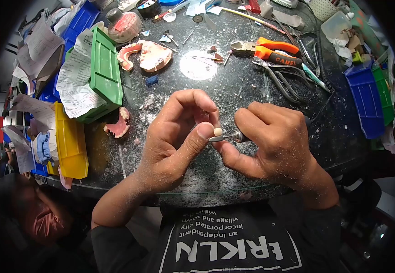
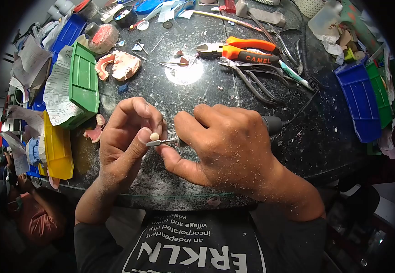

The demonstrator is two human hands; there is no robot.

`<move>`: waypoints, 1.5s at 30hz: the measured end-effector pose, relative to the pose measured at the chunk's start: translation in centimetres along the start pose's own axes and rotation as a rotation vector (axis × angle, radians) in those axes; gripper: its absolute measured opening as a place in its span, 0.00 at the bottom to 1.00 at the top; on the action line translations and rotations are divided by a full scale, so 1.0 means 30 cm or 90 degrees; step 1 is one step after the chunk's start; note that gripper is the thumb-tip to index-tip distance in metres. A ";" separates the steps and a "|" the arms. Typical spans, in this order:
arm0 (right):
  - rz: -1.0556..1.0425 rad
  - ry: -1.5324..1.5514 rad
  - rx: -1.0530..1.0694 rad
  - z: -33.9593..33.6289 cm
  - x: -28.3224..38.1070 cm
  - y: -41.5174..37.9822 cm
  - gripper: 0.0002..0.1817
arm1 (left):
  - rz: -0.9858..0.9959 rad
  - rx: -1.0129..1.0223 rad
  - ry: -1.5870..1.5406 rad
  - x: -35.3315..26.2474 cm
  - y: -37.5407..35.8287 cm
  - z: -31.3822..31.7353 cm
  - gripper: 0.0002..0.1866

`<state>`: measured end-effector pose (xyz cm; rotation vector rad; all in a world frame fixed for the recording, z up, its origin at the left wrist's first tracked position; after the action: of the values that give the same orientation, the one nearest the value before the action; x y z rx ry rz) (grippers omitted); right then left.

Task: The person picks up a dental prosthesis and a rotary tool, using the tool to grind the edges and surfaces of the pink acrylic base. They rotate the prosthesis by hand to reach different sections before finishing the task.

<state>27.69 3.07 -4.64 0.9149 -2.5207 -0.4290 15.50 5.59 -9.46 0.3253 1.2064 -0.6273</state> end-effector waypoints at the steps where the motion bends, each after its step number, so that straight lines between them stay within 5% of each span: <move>1: 0.000 0.002 -0.002 0.000 -0.002 0.000 0.20 | -0.003 0.001 -0.004 -0.001 0.000 0.001 0.14; 13: -0.014 0.006 -0.013 -0.012 -0.007 0.000 0.19 | 0.029 -0.008 0.047 -0.010 -0.002 -0.009 0.20; 23: -0.002 0.087 -0.050 -0.038 -0.019 0.003 0.14 | 0.258 -0.062 0.187 -0.059 -0.023 -0.022 0.26; 28: -0.104 0.095 -0.116 -0.039 -0.003 0.001 0.19 | 0.303 -0.109 0.239 -0.072 -0.035 -0.018 0.26; 45: -0.139 0.162 -0.112 -0.038 0.014 -0.008 0.18 | 0.253 -0.076 0.247 -0.077 -0.025 -0.030 0.27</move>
<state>28.09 2.43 -3.63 1.1046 -2.1267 -0.5530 13.85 6.14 -7.53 0.5875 1.4901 -0.1468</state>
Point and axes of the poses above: each hand's wrist, its own y-axis towards the middle knuckle, its own z-axis out of the palm, x = y × z, the point moved 8 cm from there along y, towards the middle knuckle, and after that the axes turned 10 degrees about -z, right-handed, at the moved point
